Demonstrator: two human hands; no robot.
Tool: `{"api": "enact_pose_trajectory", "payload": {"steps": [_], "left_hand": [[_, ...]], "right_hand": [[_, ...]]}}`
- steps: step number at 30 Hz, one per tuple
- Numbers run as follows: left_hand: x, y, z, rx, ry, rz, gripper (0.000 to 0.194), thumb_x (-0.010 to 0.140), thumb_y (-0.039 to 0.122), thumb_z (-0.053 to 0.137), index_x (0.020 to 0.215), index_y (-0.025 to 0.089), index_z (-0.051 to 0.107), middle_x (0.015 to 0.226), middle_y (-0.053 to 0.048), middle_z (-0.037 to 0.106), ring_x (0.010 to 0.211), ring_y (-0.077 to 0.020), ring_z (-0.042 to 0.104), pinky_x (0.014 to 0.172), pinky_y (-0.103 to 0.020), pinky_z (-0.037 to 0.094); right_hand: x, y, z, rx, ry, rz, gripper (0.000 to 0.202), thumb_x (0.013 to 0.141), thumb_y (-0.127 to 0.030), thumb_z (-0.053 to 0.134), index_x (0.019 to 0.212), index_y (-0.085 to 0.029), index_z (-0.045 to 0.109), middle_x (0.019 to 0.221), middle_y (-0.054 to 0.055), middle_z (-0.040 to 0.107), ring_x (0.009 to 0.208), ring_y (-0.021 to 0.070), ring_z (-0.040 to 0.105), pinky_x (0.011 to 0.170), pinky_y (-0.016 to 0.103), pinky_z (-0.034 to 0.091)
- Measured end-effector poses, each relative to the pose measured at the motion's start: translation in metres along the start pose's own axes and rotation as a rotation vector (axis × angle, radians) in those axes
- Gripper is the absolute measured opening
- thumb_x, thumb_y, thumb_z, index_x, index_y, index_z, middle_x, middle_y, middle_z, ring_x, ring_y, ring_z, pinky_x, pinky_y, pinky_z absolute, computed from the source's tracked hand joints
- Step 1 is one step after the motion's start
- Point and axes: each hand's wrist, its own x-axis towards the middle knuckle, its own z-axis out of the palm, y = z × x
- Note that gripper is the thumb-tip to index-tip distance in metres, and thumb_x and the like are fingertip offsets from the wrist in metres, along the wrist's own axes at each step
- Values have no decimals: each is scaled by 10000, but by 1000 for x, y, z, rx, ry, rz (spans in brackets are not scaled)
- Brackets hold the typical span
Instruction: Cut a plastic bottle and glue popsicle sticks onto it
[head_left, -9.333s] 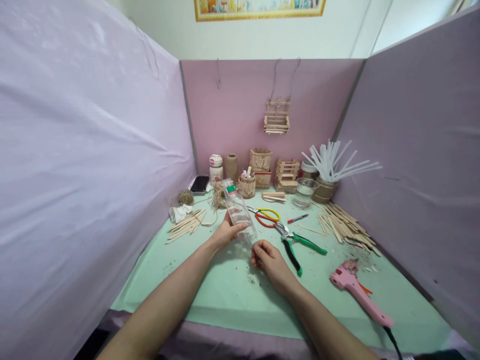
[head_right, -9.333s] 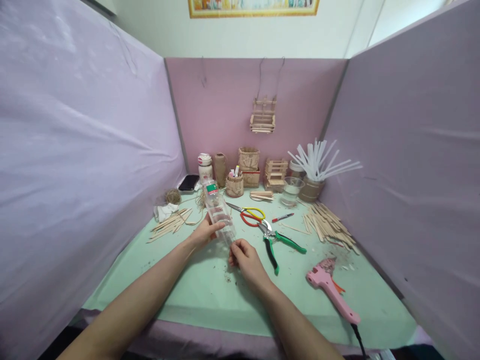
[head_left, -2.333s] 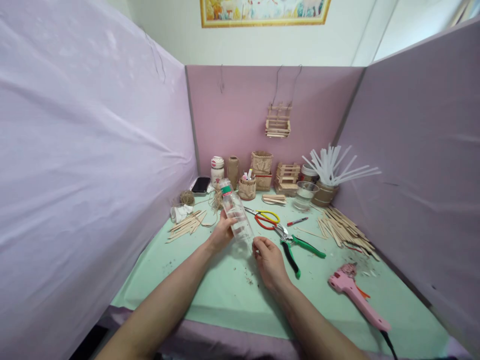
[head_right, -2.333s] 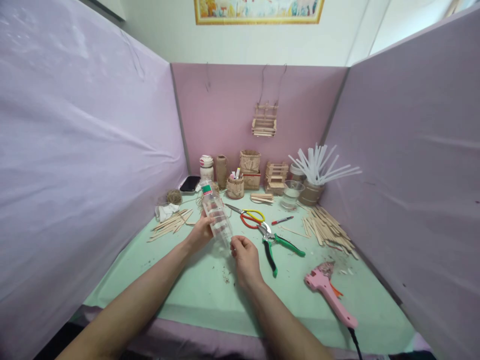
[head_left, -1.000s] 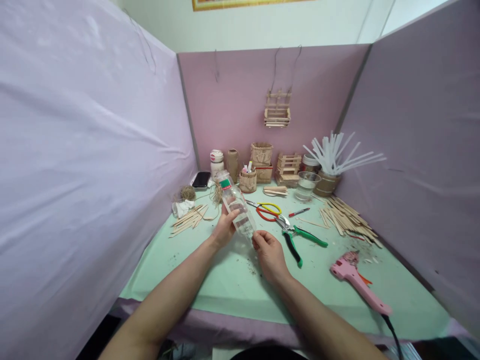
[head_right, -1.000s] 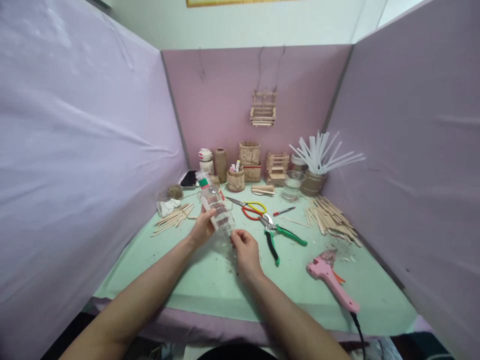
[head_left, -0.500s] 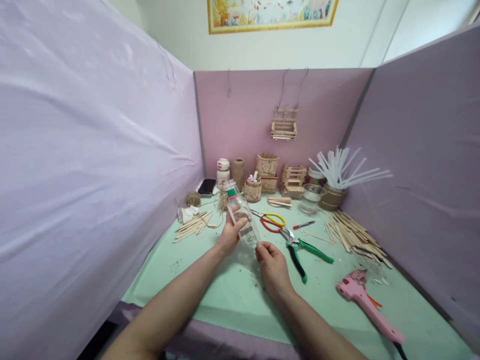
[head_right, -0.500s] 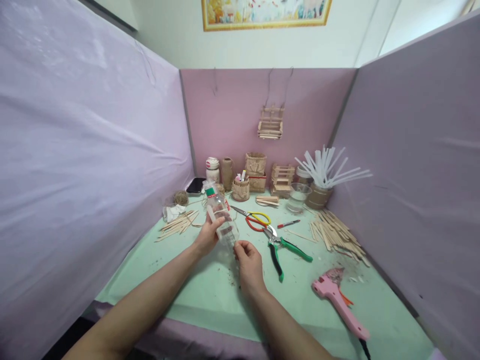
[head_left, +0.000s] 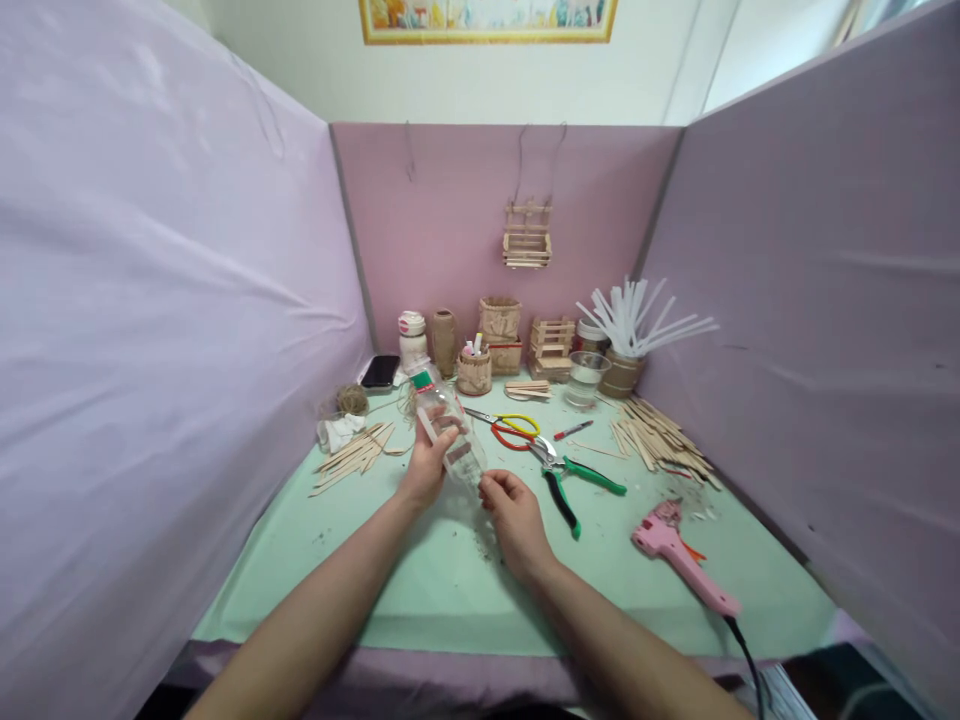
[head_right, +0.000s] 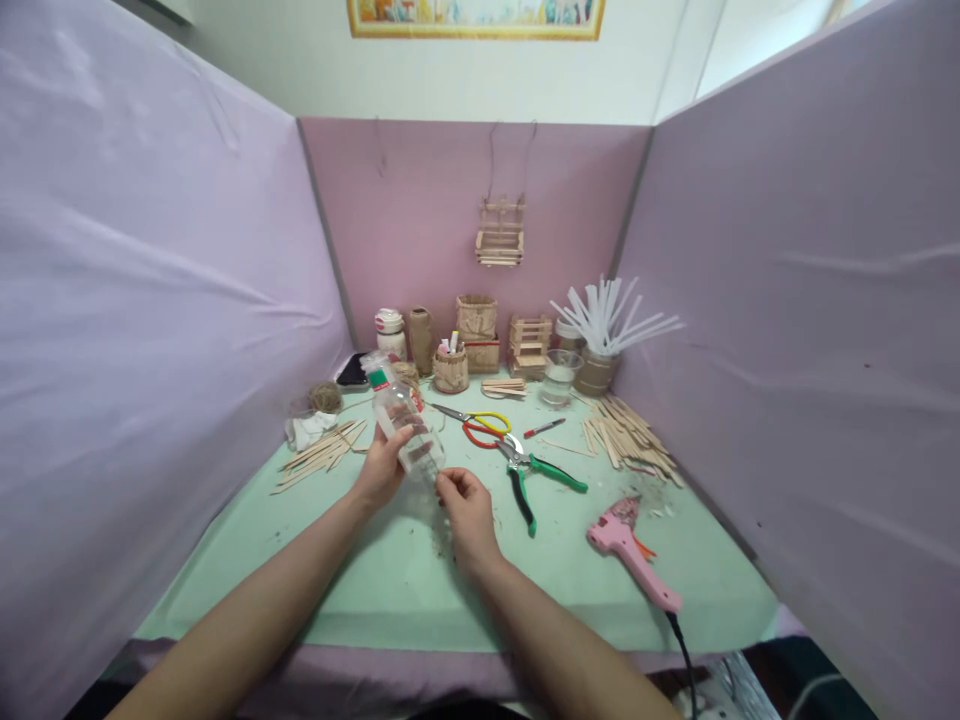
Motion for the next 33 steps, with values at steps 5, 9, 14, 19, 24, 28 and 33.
{"api": "enact_pose_trajectory", "payload": {"steps": [5, 9, 14, 19, 24, 28, 33], "left_hand": [[6, 5, -5, -15, 51, 2, 552, 663, 351, 793, 1124, 276, 498, 967, 17, 615, 898, -172, 634, 780, -356, 559], [7, 10, -5, -27, 61, -3, 522, 672, 347, 790, 1104, 282, 505, 950, 17, 625, 877, -174, 643, 774, -373, 570], [5, 12, -4, -15, 58, -31, 524, 665, 348, 794, 1098, 282, 506, 954, 11, 638, 865, -173, 654, 766, -355, 564], [6, 10, -6, -10, 40, -61, 543, 660, 355, 802, 1113, 271, 514, 997, 1, 634, 899, -177, 652, 784, -356, 559], [5, 9, -5, 2, 42, -86, 561, 652, 357, 804, 1120, 265, 510, 1010, -10, 622, 906, -179, 642, 776, -353, 555], [5, 8, -6, 0, 26, -80, 560, 656, 352, 803, 1121, 263, 504, 1018, -13, 607, 894, -172, 632, 760, -350, 554], [6, 9, -10, -23, 24, -77, 572, 654, 376, 808, 1119, 261, 495, 1046, -20, 599, 908, -175, 630, 775, -353, 548]], "right_hand": [[-4, -23, -17, -131, -12, -51, 296, 768, -448, 667, 967, -229, 664, 967, 30, 675, 901, 190, 604, 800, 313, 469], [8, -53, -45, -364, -139, -130, 205, 742, -372, 668, 869, -212, 683, 872, 19, 685, 825, 178, 607, 774, 304, 459], [56, -82, -86, -699, -176, -219, 123, 731, -309, 641, 746, -196, 687, 709, -3, 680, 676, 160, 575, 662, 277, 424], [121, -102, -97, -989, -119, -332, 68, 751, -218, 621, 717, -188, 671, 635, -5, 659, 589, 148, 548, 588, 257, 396], [192, -120, -53, -1136, -154, -413, 38, 789, -194, 675, 763, -167, 686, 797, 47, 716, 748, 171, 596, 698, 267, 411], [248, -122, -3, -1224, -147, -449, 94, 835, -162, 667, 917, -130, 702, 987, 103, 733, 929, 205, 627, 815, 286, 424], [288, -110, 37, -1282, -190, -399, 177, 881, -279, 693, 988, -138, 687, 1046, 74, 705, 976, 213, 648, 875, 352, 506]]}}
